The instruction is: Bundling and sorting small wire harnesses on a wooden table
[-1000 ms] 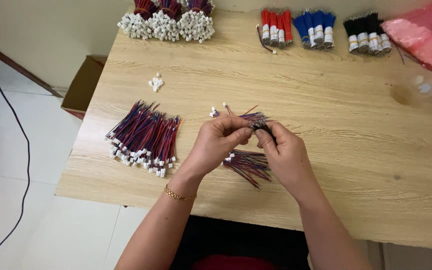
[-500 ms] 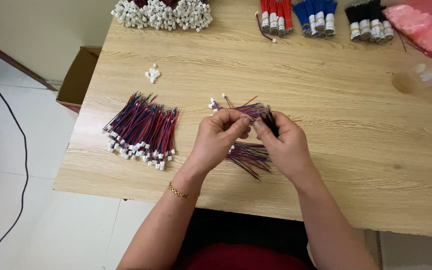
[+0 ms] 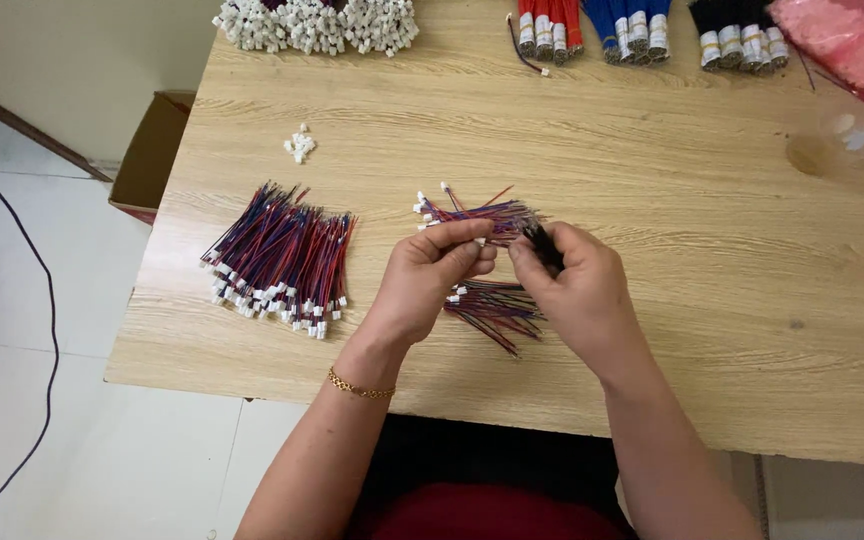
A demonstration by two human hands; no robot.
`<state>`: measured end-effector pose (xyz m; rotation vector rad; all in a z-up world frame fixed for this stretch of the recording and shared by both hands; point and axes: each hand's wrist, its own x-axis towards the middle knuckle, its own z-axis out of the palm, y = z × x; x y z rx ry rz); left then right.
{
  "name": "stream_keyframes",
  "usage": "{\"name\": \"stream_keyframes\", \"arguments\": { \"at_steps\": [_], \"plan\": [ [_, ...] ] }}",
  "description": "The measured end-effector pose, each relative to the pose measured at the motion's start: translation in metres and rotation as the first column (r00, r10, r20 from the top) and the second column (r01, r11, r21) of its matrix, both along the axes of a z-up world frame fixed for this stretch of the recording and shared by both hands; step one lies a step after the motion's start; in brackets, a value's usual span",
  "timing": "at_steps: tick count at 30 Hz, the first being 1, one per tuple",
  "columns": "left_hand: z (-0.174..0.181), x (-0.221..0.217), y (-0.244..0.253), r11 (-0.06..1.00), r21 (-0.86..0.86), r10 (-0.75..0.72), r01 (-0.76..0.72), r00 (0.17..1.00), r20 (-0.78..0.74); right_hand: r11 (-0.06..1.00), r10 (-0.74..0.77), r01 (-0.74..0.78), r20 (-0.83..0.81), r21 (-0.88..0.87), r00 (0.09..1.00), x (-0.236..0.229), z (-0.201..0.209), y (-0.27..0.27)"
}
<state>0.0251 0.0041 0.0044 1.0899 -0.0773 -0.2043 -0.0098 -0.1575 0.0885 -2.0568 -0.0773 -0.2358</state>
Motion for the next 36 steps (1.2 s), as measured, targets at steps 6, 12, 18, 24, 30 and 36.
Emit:
{"name": "stream_keyframes", "arguments": {
  "at_steps": [6, 12, 18, 24, 30, 36],
  "plan": [
    [0.006, -0.004, -0.004, 0.999, -0.052, -0.017, 0.014, 0.998, -0.053, 0.99, 0.041, -0.021, 0.144, -0.139, 0.989, 0.005, -0.005, -0.002],
    [0.005, -0.007, -0.003, 0.977, -0.21, -0.077, 0.046, 0.987, -0.143, 0.983, 0.054, -0.02, 0.178, -0.184, 0.983, 0.001, 0.001, -0.002],
    [0.004, -0.007, -0.002, 0.951, -0.305, -0.121, 0.056, 0.973, -0.199, 0.99, 0.053, -0.034, 0.134, -0.139, 0.99, -0.001, 0.0, -0.006],
    [0.008, -0.009, 0.0, 0.952, -0.302, -0.112, 0.049, 0.975, -0.194, 0.988, 0.04, -0.026, 0.091, -0.152, 0.995, 0.0, -0.004, -0.005],
    [0.004, -0.01, -0.002, 0.961, -0.273, -0.106, 0.051, 0.976, -0.193, 0.988, -0.011, 0.021, 0.07, -0.153, 0.997, -0.002, -0.004, -0.001],
    [0.011, -0.013, -0.007, 0.993, -0.117, -0.022, 0.005, 0.989, -0.146, 0.983, 0.001, 0.007, 0.045, -0.183, 0.999, 0.0, -0.007, 0.002]
  ]
}}
